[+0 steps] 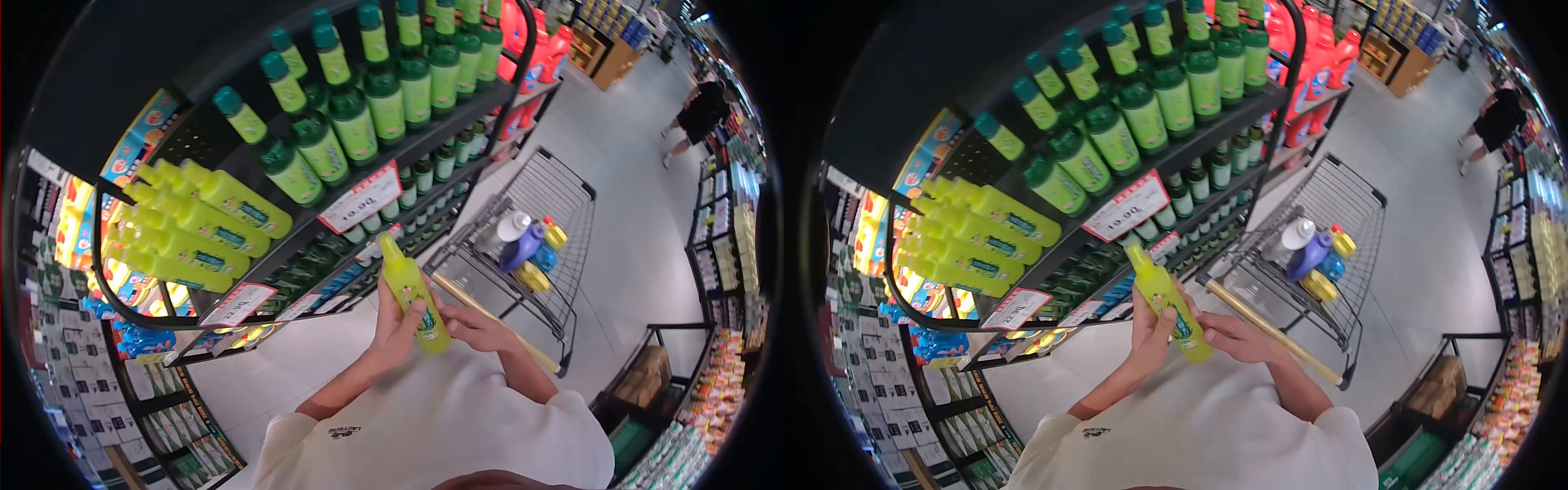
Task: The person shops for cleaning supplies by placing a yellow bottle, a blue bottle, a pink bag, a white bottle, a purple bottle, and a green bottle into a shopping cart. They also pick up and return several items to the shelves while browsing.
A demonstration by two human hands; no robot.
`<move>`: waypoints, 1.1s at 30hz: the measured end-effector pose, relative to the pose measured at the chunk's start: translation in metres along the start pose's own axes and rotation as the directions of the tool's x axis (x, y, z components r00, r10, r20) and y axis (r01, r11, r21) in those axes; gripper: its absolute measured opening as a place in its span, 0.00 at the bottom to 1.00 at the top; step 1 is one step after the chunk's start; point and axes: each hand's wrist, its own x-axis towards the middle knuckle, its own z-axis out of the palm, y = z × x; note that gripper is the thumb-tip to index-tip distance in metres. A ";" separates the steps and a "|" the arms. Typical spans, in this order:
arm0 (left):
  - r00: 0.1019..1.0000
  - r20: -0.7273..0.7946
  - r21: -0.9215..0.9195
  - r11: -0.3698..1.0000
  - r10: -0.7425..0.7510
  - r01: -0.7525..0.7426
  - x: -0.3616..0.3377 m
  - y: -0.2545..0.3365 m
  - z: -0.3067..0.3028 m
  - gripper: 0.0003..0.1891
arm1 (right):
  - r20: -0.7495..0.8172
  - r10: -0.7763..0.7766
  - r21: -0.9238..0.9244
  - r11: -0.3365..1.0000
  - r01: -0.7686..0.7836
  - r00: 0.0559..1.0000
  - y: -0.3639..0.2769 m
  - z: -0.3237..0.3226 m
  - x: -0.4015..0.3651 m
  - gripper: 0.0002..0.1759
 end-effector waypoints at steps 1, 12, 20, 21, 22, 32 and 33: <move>0.987 0.015 -0.095 0.983 -0.158 0.158 0.002 -0.003 0.003 0.35 | 0.004 -0.048 0.036 0.998 0.048 0.999 0.001 0.004 -0.005 0.26; 0.911 0.105 -0.377 0.832 -0.398 0.407 0.039 -0.016 0.012 0.30 | -0.187 0.192 0.335 0.934 -0.121 0.963 -0.011 0.008 -0.016 0.40; 0.880 0.073 -0.501 0.746 -0.469 0.439 0.037 -0.019 -0.004 0.26 | -0.109 0.217 0.449 0.882 -0.146 0.970 -0.005 0.009 -0.001 0.38; 0.881 0.059 -0.506 0.747 -0.469 0.431 0.035 -0.020 -0.006 0.26 | -0.113 0.226 0.465 0.873 -0.150 0.967 -0.006 0.010 0.001 0.39; 0.894 0.042 -0.477 0.778 -0.445 0.410 0.034 -0.020 -0.008 0.26 | -0.100 0.229 0.463 0.872 -0.158 0.968 -0.011 0.013 0.005 0.39; 0.876 -0.143 -0.450 0.818 -0.461 0.358 0.028 -0.023 -0.021 0.25 | -0.022 0.228 0.833 0.543 -0.108 0.973 -0.001 0.002 0.023 0.35; 0.868 -0.135 -0.466 0.804 -0.478 0.370 0.028 -0.021 -0.022 0.26 | 0.012 0.221 0.887 0.448 -0.113 0.975 0.001 0.001 0.024 0.33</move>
